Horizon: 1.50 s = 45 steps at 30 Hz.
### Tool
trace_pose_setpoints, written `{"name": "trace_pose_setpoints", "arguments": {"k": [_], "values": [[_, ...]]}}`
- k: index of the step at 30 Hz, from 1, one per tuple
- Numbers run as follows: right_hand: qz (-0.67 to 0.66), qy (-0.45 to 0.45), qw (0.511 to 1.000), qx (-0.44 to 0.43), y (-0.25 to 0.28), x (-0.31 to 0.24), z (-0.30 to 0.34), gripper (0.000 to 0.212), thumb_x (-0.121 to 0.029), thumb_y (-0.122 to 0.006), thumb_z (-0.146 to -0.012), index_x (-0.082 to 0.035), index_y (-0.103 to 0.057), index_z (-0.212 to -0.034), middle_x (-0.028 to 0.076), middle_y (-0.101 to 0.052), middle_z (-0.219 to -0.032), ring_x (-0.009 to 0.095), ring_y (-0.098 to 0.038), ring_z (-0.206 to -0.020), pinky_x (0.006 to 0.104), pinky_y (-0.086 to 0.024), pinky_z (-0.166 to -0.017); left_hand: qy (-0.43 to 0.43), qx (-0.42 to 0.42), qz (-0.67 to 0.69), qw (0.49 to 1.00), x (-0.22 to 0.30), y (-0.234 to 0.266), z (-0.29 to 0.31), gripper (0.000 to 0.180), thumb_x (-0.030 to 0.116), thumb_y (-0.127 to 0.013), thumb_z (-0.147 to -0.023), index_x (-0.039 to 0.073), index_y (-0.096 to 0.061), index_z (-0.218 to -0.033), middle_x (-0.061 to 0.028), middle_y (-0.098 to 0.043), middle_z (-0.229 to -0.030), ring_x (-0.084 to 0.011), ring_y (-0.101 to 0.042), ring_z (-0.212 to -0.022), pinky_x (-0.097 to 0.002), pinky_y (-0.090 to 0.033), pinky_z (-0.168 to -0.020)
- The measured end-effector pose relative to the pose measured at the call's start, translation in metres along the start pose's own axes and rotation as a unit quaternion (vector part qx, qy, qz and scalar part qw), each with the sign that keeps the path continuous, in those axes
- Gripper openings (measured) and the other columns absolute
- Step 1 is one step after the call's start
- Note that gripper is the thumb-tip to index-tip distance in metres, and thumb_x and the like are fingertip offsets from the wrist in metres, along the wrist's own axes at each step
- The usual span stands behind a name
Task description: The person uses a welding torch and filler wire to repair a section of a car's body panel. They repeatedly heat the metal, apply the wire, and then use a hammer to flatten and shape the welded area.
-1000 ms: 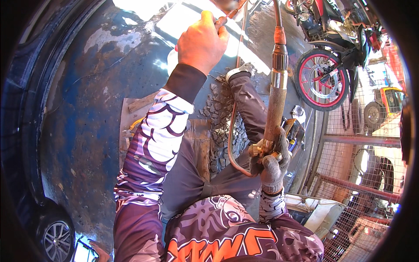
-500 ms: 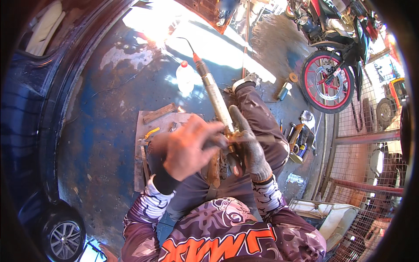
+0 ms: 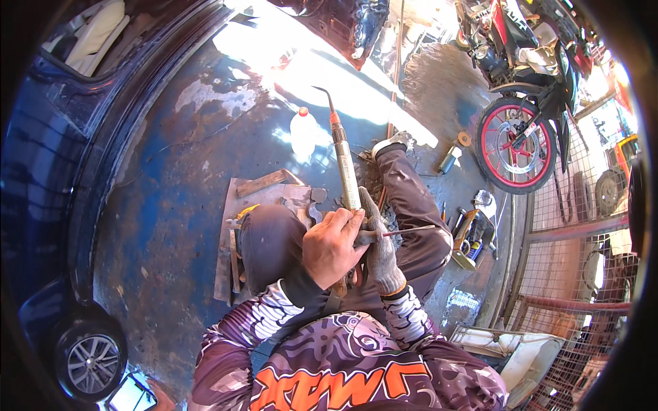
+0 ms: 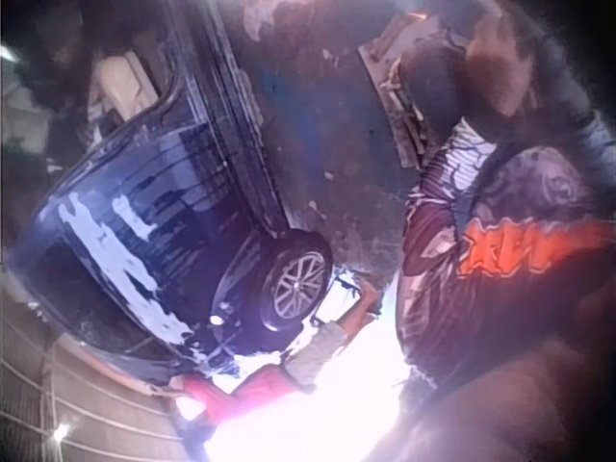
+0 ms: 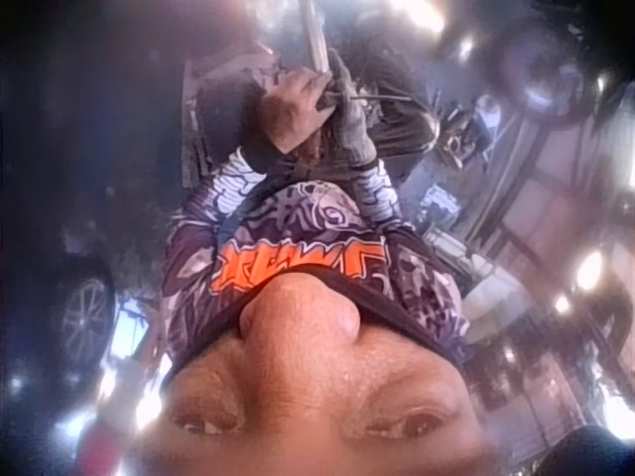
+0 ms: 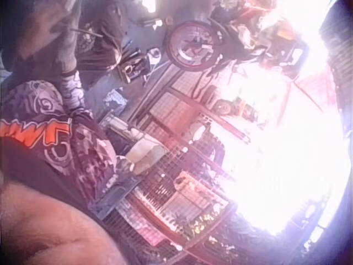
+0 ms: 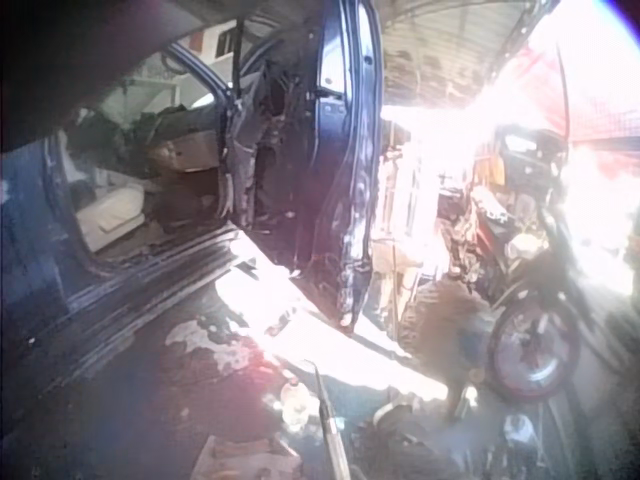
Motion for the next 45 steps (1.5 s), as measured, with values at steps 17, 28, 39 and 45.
{"name": "trace_pose_setpoints", "arguments": {"k": [17,28,39,45], "values": [[0.211,-0.057,0.975,0.043,0.028,-0.016,0.022,0.061,-0.015,-0.062,-0.105,-0.002,-0.041,-0.161,-0.005,-0.061,-0.097,0.002,-0.049,-0.077,0.0181,-0.045,-0.07,0.211,-0.049,0.037,0.975,-0.084,0.04,-0.044,0.054,0.044,-0.077,-0.092,0.001,-0.064,-0.122,-0.0193,-0.073,-0.086,-0.0347,-0.074,-0.073,-0.0428,-0.059,-0.067],[0.226,-0.072,0.961,0.144,0.068,-0.019,0.034,0.066,-0.004,-0.066,-0.1,0.003,-0.039,-0.159,0.011,-0.064,-0.139,0.011,-0.061,-0.113,0.0269,-0.051,-0.097,0.1,0.132,0.131,0.977,-0.153,0.049,-0.212,0.024,0.029,-0.073,-0.093,0.009,-0.077,-0.105,-0.0154,-0.079,-0.093,-0.0335,-0.077,-0.084,-0.0394,-0.06,-0.074],[0.246,-0.074,0.953,0.161,0.065,-0.034,0.019,0.064,-0.005,-0.065,-0.098,0.004,-0.042,-0.158,0.013,-0.064,-0.139,0.012,-0.061,-0.113,0.0279,-0.052,-0.097,0.119,0.131,0.058,0.983,-0.153,0.034,-0.226,0.027,0.034,-0.074,-0.096,0.007,-0.076,-0.102,-0.0113,-0.078,-0.085,-0.0238,-0.075,-0.076,-0.0346,-0.056,-0.07],[0.264,-0.032,0.946,0.187,0.063,-0.045,0.014,0.064,-0.003,-0.065,-0.098,0.004,-0.042,-0.157,0.015,-0.063,-0.142,0.014,-0.062,-0.116,0.0303,-0.052,-0.099,0.152,0.11,0.001,0.982,-0.134,0.032,-0.235,0.034,0.04,-0.07,-0.093,0.007,-0.074,-0.096,-0.0176,-0.077,-0.088,-0.0394,-0.074,-0.086,-0.0467,-0.058,-0.076]]}}
Point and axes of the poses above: each hand's wrist, its own z-axis away from the middle knuckle, its own y-axis out of the back of the hand, x = y × z, the point moved 8 cm from there along -z, towards the middle knuckle
